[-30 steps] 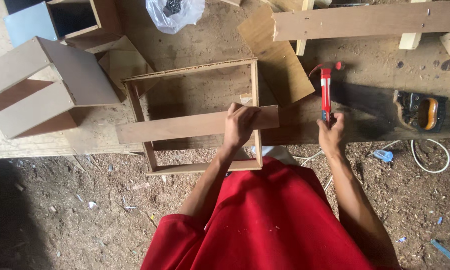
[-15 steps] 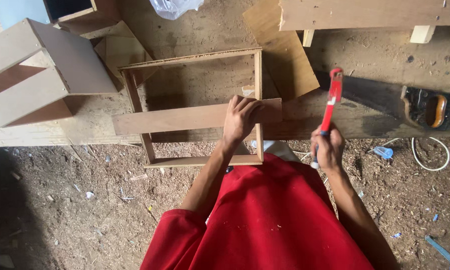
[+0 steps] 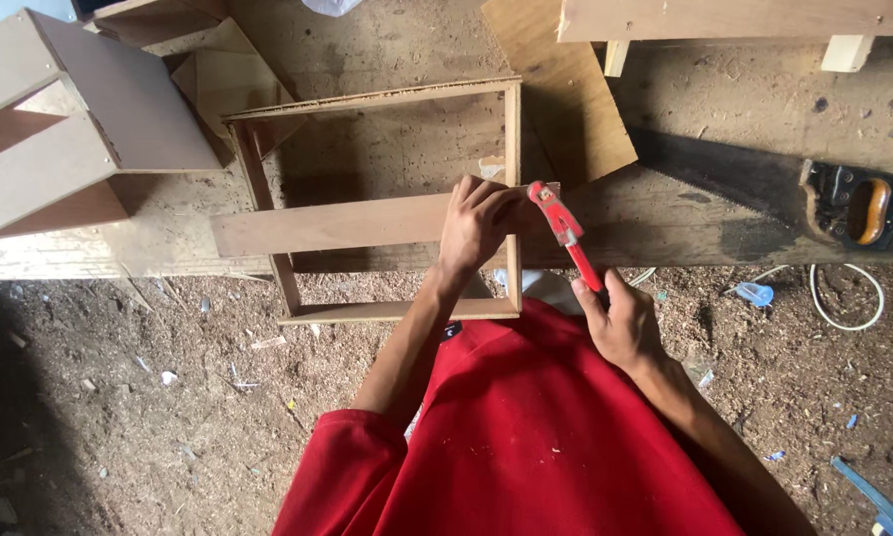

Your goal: The person assembles a wooden box by positioning wooden planks and securing them with nails using a hammer. They repeatedly pick up nails from a plastic bag and hammer them into the frame to join the pieces.

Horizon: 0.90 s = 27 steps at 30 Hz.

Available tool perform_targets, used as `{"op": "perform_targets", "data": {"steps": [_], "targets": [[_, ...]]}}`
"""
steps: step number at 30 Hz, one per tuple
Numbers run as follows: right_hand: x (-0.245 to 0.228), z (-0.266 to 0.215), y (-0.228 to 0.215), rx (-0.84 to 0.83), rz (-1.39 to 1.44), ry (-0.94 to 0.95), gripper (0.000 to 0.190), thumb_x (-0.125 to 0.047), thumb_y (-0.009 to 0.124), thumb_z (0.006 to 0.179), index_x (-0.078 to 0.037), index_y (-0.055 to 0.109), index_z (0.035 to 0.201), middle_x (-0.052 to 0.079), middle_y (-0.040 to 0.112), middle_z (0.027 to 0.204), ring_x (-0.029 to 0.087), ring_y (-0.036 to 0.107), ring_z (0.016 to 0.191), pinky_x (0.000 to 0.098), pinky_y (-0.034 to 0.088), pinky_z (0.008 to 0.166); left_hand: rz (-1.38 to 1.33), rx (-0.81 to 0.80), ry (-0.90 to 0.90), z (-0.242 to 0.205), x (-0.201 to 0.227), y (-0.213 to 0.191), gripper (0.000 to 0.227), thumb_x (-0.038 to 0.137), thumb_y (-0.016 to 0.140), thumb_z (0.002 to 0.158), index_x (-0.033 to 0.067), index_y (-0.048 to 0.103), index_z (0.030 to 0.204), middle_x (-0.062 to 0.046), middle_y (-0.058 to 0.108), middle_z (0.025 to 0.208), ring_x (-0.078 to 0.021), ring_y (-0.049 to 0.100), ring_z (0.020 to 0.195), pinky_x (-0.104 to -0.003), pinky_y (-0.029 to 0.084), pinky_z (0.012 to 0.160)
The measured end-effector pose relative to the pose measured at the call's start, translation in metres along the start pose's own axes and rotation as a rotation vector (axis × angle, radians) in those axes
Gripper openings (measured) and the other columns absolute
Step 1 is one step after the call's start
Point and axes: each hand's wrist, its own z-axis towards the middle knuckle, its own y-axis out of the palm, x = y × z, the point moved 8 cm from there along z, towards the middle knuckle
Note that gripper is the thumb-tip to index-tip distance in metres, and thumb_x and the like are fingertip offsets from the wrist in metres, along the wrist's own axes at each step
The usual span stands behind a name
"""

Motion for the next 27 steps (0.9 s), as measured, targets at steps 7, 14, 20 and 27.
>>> {"op": "perform_targets", "data": {"steps": [7, 14, 20, 27], "targets": [[-0.009, 0.000, 0.006, -0.022, 0.024, -0.009, 0.029, -0.027, 0.060, 0.105, -0.001, 0.057, 0.094, 0.015, 0.053, 0.054, 0.030, 0.057, 0.044, 0.0427, 0.040, 0.042, -0.002, 0.020, -0.017, -0.001, -0.004, 0.003, 0.035, 0.009, 0.081, 0.074, 0.0112, 0.076, 0.108, 0.000, 0.070, 0.098, -0.0248, 0.058, 0.096, -0.038, 0.049, 0.091], [-0.002, 0.001, 0.012, -0.047, -0.052, -0.003, 0.032, -0.029, 0.063, 0.105, -0.002, 0.057, 0.091, 0.019, 0.057, 0.058, 0.036, 0.061, 0.049, 0.0466, 0.042, 0.046, 0.012, 0.026, -0.023, -0.005, -0.006, 0.001, 0.029, 0.010, 0.082, 0.079, 0.0126, 0.076, 0.108, 0.000, 0.068, 0.096, -0.0242, 0.057, 0.096, -0.037, 0.048, 0.088], [-0.018, 0.002, 0.002, 0.008, 0.090, -0.120, 0.027, -0.028, 0.056, 0.110, -0.002, 0.058, 0.105, 0.015, 0.065, 0.069, 0.034, 0.068, 0.060, 0.0430, 0.050, 0.049, 0.003, 0.024, -0.025, -0.003, -0.006, 0.001, 0.032, 0.010, 0.081, 0.076, 0.0140, 0.077, 0.108, 0.001, 0.069, 0.095, -0.0239, 0.058, 0.096, -0.037, 0.048, 0.087], [-0.007, 0.010, 0.008, -0.049, -0.074, -0.009, 0.028, -0.027, 0.063, 0.105, -0.002, 0.058, 0.093, 0.019, 0.061, 0.062, 0.038, 0.065, 0.054, 0.0467, 0.045, 0.046, -0.014, 0.016, -0.020, 0.000, -0.006, 0.002, 0.036, 0.012, 0.082, 0.075, 0.0116, 0.075, 0.110, 0.000, 0.069, 0.098, -0.0250, 0.058, 0.097, -0.038, 0.048, 0.088]]}}
